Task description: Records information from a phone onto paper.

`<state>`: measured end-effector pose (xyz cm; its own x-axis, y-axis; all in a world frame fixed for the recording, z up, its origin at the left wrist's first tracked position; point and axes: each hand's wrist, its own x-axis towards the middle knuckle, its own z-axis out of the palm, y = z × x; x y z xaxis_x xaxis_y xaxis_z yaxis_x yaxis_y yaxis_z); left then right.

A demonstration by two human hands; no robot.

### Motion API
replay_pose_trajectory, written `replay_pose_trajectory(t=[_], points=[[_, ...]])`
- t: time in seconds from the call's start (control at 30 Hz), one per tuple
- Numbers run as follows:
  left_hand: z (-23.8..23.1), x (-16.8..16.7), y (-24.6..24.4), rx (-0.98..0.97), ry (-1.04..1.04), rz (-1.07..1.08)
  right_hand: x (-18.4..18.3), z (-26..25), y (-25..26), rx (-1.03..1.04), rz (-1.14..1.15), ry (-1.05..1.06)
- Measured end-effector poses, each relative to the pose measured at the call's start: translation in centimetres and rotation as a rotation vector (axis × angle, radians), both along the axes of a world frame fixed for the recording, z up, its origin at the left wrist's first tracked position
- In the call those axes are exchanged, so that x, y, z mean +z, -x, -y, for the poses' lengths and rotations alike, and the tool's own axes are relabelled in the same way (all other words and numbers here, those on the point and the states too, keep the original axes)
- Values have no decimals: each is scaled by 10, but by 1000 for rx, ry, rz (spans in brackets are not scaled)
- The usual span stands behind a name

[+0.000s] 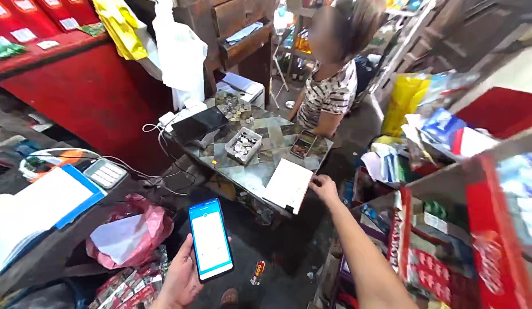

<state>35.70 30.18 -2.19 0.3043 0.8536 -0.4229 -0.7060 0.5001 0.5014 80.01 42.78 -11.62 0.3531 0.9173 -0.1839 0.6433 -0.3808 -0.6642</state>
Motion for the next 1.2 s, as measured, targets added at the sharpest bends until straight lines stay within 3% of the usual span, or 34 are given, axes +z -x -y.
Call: replay_pose_trajectory(t=[0.1, 0.23, 0.3, 0.43, 0.53, 0.6, 0.67, 0.73, 0.8, 0.87, 0.97, 1.07, 1.2], points=[[-18, -8, -42, 101, 89, 27, -22, -59, -15, 28, 38, 32], [-34, -17, -70, 169, 208, 26, -34, -56, -18, -4, -18, 143], [-44, -26, -78, 210, 239, -22, -47, -33, -19, -68, -251, 200], [-64, -50, -87, 259, 282, 3, -52, 20, 5, -422, -980, 291], [-89, -66, -91, 269, 262, 34, -33, 30, 40, -677, -1173, 132], [-106, -77, -93, 280, 237, 32, -24, 31, 67, -685, -1274, 154], [-126, -88, -95, 302, 206, 32, -19, 30, 84, -440, -1323, 400], [-144, -97, -97, 330, 207, 4, -8, 17, 85, 51, -1285, 680], [-161, -107, -97, 349, 191, 4, 15, -23, 78, 396, -1077, 611], [-173, -116, -99, 346, 175, -15, 38, -85, 69, 458, -682, 328], [-186, -130, -104, 357, 188, -48, 11, -197, 62, 460, -224, 13], [-194, -135, -108, 345, 213, -61, -19, -277, 79, 560, 25, -65], [-194, -137, -105, 260, 203, -41, -24, -315, 102, 761, 181, -28]])
